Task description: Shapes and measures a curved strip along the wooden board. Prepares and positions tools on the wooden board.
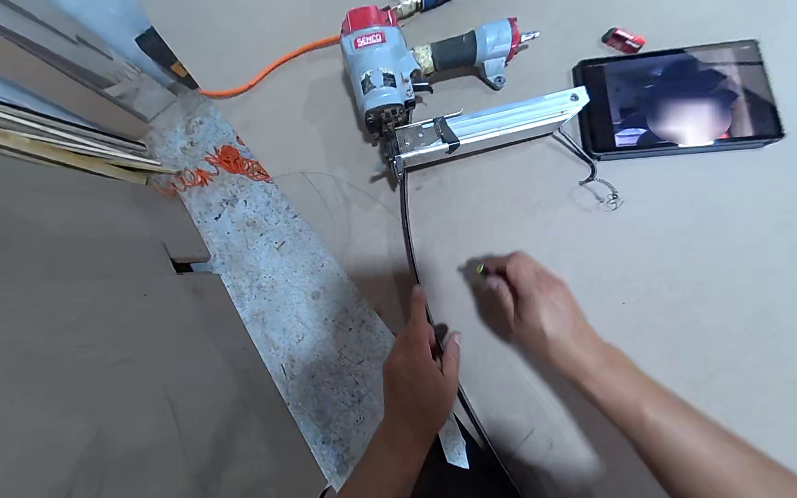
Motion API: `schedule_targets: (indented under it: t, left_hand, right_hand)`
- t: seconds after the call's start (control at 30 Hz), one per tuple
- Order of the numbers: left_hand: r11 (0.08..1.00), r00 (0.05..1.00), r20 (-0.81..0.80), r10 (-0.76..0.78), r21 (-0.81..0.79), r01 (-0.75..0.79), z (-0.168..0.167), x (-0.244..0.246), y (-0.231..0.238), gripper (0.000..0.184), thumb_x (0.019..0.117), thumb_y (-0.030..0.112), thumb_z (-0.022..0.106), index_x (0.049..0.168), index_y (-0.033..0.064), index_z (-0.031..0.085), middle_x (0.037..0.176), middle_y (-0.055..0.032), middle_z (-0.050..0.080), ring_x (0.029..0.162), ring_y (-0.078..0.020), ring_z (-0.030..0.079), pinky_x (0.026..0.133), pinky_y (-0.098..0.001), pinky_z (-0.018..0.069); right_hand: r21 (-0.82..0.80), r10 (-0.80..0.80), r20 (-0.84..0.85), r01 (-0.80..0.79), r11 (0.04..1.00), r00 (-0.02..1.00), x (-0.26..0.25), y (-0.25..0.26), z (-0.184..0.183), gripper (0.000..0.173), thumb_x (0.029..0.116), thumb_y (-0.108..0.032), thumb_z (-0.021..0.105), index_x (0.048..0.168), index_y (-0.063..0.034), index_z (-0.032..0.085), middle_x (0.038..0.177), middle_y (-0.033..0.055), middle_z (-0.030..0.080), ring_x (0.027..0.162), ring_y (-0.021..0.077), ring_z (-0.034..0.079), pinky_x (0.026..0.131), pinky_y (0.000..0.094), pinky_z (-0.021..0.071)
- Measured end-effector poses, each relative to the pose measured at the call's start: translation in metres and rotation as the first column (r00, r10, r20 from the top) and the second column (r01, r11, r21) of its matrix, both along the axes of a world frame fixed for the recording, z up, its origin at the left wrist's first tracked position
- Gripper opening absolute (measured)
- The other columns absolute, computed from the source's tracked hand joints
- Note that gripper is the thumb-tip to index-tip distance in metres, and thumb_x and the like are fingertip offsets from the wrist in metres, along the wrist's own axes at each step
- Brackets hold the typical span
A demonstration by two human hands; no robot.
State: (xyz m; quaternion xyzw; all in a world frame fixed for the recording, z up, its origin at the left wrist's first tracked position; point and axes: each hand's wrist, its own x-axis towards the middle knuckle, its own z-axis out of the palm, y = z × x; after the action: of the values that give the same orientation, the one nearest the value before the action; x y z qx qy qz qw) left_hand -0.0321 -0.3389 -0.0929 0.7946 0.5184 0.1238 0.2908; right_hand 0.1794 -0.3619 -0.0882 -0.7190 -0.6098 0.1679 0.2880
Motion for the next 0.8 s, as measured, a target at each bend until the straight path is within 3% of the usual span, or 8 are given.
schedule_targets:
  t: [0.13,0.27,0.33,0.4,0.47,0.53,0.67,0.8]
  left_hand:
    - [0.89,0.916,0.402,-0.01,-0.414,0.192,0.025,0.007,-0.016,0.029,0.0875,0.021,0.073,0.111,0.0037,0.069,0.08,0.0045,0.071,0.073,-0.0022,0.069,0.068,-0.0259,0.0613]
    - [0.671,0.746,0.607,0.275,-0.677,0.303,0.035,0.007,-0.007,0.007,0.0943,0.002,0.061,0.094,0.0063,0.067,0.072,0.0039,0.07,0.062,-0.0038,0.066,0.06,-0.0231,0.0588]
    - [0.79,0.734,0.656,0.177,-0.54,0.291,0.033,0.0,0.0,0.016,0.1044,0.009,0.055,0.104,0.002,0.07,0.071,-0.0038,0.071,0.058,-0.0116,0.068,0.055,-0.0284,0.0599]
    - [0.944,0.817,0.528,-0.23,-0.084,0.319,0.021,-0.013,0.009,0.027,0.1086,0.024,0.052,0.116,0.0066,0.071,0.098,0.0,0.076,0.09,-0.0081,0.072,0.083,-0.028,0.0623]
    - [0.835,0.808,0.211,-0.55,0.162,0.525,0.004,-0.023,0.017,0.038,0.1063,0.044,0.05,0.123,0.0143,0.067,0.137,-0.0023,0.067,0.134,-0.0181,0.058,0.118,-0.0451,0.0434]
    - [0.7,0.704,0.052,-0.709,0.178,0.692,-0.016,-0.03,0.017,0.055,0.0974,0.06,0.058,0.133,0.0183,0.063,0.155,-0.0056,0.052,0.152,-0.0257,0.037,0.126,-0.0598,0.0214]
    - [0.621,0.603,0.152,-0.783,0.221,0.752,-0.043,-0.037,0.02,0.071,0.083,0.063,0.076,0.137,0.0201,0.059,0.15,-0.0072,0.055,0.154,-0.0271,0.031,0.126,-0.0668,0.0078]
    - [0.72,0.665,0.286,-0.69,0.365,0.59,-0.063,-0.03,0.009,0.026,0.1029,0.017,0.059,0.128,0.0193,0.066,0.125,-0.0061,0.07,0.133,-0.0275,0.057,0.119,-0.0722,0.0234]
  right_hand:
    - [0.073,-0.056,-0.442,0.098,0.992,0.895,-0.065,-0.032,0.024,0.021,0.1066,-0.029,0.055,0.111,-0.016,0.071,0.099,-0.0066,0.069,0.094,0.0056,0.067,0.085,0.0309,0.06]
    - [0.147,0.028,-0.48,0.049,0.988,0.877,-0.071,-0.024,0.028,0.018,0.1048,-0.031,0.061,0.107,-0.0185,0.074,0.101,-0.0103,0.073,0.1,0.0035,0.067,0.094,0.0306,0.0559]
    - [0.161,0.033,-0.354,0.026,0.987,0.935,-0.036,-0.009,0.028,0.027,0.1038,-0.036,0.061,0.118,-0.0163,0.074,0.114,-0.0053,0.073,0.11,0.007,0.067,0.097,0.0325,0.0573]
    - [0.149,-0.041,-0.182,0.068,0.987,0.983,0.017,0.019,0.026,0.039,0.1036,-0.039,0.059,0.128,-0.0109,0.068,0.124,0.0047,0.071,0.116,0.0155,0.067,0.1,0.0397,0.0574]
    - [0.109,-0.119,-0.015,0.12,0.987,0.993,0.069,0.059,0.025,0.054,0.1018,-0.045,0.061,0.137,-0.005,0.06,0.131,0.0163,0.066,0.12,0.0278,0.065,0.099,0.0495,0.0554]
    - [0.071,-0.116,0.135,0.107,0.992,0.984,0.102,0.102,0.025,0.073,0.0974,-0.057,0.062,0.147,-0.0049,0.05,0.142,0.0214,0.057,0.129,0.0351,0.058,0.104,0.0548,0.051]
    - [-0.089,0.096,0.412,-0.065,0.994,0.906,0.125,0.174,-0.001,0.105,0.0875,-0.082,0.05,0.162,-0.0102,0.033,0.161,0.0207,0.039,0.146,0.0395,0.042,0.118,0.0609,0.0353]
    - [-0.055,0.096,0.586,-0.078,0.995,0.805,0.126,0.193,-0.028,0.091,0.0916,-0.083,0.039,0.149,-0.0132,0.053,0.142,0.0189,0.06,0.129,0.0394,0.058,0.11,0.0595,0.0421]
